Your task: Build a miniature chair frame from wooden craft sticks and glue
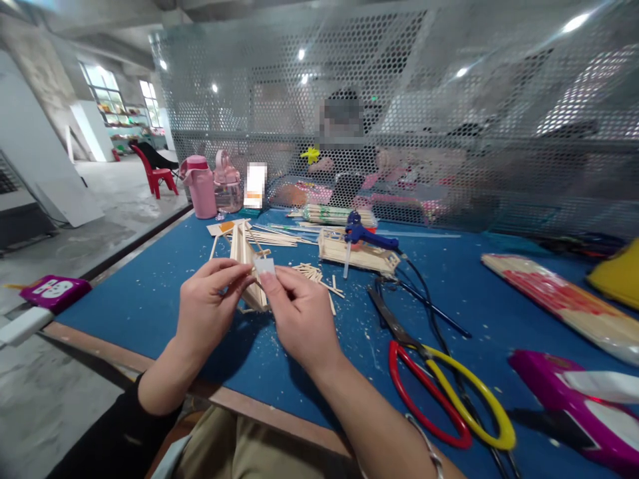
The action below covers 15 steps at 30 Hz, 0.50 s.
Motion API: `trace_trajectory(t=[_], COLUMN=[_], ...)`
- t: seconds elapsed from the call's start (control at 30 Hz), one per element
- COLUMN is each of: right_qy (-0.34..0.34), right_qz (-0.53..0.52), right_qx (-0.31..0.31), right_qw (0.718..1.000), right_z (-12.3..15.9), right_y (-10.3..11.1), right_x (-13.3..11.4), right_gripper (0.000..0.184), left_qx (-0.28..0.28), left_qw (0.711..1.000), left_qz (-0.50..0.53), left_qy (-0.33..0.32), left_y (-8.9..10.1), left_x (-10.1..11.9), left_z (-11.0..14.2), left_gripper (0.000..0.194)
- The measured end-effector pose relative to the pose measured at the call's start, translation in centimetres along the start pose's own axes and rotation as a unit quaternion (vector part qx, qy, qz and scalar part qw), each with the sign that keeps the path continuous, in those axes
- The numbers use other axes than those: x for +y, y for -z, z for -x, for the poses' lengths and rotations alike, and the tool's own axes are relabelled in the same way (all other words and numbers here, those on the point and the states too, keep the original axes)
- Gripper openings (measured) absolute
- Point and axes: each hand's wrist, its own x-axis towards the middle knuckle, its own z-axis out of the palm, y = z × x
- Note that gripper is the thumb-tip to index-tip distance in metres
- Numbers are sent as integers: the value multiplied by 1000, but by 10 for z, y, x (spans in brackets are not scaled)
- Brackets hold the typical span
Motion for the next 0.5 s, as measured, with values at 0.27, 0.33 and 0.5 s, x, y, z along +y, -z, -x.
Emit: trace_trajectory(t=[0.27, 0.33, 0.5], right_qy=[-30, -45, -93], right_qz=[3, 0, -9], right_qx=[19, 21, 38], right_qw=[999, 999, 995], right_z=[0, 0, 0], right_y=[2, 3, 6], right_x=[1, 3, 7], right_gripper=[33, 34, 40], left_qx=[-30, -44, -93], left_qw=[999, 999, 993], left_qz=[-9, -8, -36], left_qy=[-9, -16, -64], left_y=[-5, -5, -5], left_x=[1, 1, 6], left_z=[-4, -5, -9], left_gripper=[15, 15, 16])
